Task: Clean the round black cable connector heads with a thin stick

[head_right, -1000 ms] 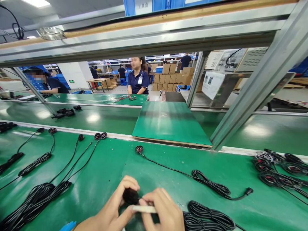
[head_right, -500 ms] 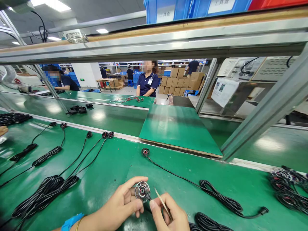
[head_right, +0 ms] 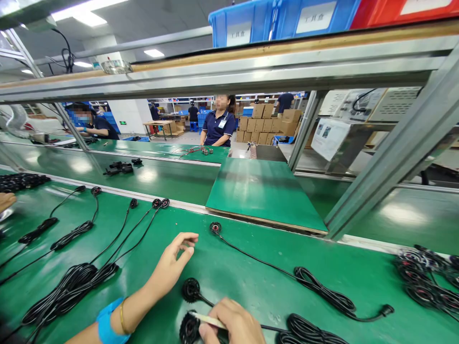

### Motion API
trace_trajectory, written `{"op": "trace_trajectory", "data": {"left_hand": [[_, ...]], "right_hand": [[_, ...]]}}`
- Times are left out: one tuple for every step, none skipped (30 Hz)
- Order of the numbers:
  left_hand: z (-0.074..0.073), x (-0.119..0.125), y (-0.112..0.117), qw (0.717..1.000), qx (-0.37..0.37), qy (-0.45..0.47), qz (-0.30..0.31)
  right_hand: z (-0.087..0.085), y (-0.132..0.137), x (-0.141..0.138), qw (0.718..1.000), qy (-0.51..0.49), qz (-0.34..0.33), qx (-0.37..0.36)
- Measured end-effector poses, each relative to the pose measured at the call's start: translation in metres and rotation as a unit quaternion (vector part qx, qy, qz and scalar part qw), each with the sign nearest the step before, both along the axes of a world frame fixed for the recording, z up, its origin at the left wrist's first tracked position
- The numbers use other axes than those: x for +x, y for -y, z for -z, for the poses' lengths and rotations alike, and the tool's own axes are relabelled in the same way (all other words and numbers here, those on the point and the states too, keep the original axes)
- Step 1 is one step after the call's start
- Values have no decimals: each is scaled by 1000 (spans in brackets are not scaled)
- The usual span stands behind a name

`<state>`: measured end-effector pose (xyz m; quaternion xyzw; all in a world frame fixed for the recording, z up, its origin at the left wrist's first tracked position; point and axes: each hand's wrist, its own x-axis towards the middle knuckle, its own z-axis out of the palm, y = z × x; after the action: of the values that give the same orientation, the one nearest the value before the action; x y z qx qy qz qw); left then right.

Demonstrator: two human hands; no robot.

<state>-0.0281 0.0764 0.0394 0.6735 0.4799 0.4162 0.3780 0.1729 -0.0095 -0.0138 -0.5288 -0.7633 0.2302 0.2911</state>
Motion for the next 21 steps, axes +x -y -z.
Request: {"op": "trace_trajectory", "data": {"left_hand": [[6,-1,-7,1000,5,-18,-10],[12,-2,-14,999,7,-31,-13],[18,-1,-19,999,8,-42,-13],[24,0,-24,999,8,-50,-11],[29,3,-28,998,9,-59,-10],[32,6,-32,998,13,-69,-8],[35,11,-37,997,18,-78,-6],[36,16,-42,996,27,-87,-3],[36,22,-47,995,38,-94,1],[36,27,-53,994,51,-101,7],[35,32,-59,992,65,-107,14],[34,37,-64,991,77,-111,21],[34,42,-70,989,86,-114,26],[34,46,-75,988,92,-117,30],[34,49,-79,988,94,-119,32],[35,52,-83,988,94,-119,32],[37,54,-85,988,92,-118,32],[38,56,-87,989,91,-115,31],[39,57,-89,989,90,-109,31],[40,58,-89,990,89,-101,32],[40,59,-90,991,87,-91,33]], "right_hand": [[-3,-2,2,1000,19,17,14],[-8,-4,4,998,43,47,26],[-13,-6,8,993,77,79,40],[-18,-10,12,986,114,108,52],[-22,-13,15,979,148,127,60],[-26,-17,19,972,177,135,68],[-29,-21,23,968,199,132,74],[-31,-25,27,965,213,130,79],[-34,-29,33,963,222,132,82],[-36,-32,42,959,230,140,85],[-39,-33,55,953,242,158,88],[-40,-33,70,945,254,187,91],[-41,-32,89,933,268,222,89],[-41,-31,109,920,279,262,84],[-40,-29,130,903,294,307,68],[-37,-27,150,878,325,350,11],[-34,-26,166,865,347,361,-38],[-30,-25,178,865,355,343,-85],[-27,-25,186,865,360,334,-102],[-26,-26,189,868,362,322,-108],[-27,-26,189,872,363,313,-105]]}}
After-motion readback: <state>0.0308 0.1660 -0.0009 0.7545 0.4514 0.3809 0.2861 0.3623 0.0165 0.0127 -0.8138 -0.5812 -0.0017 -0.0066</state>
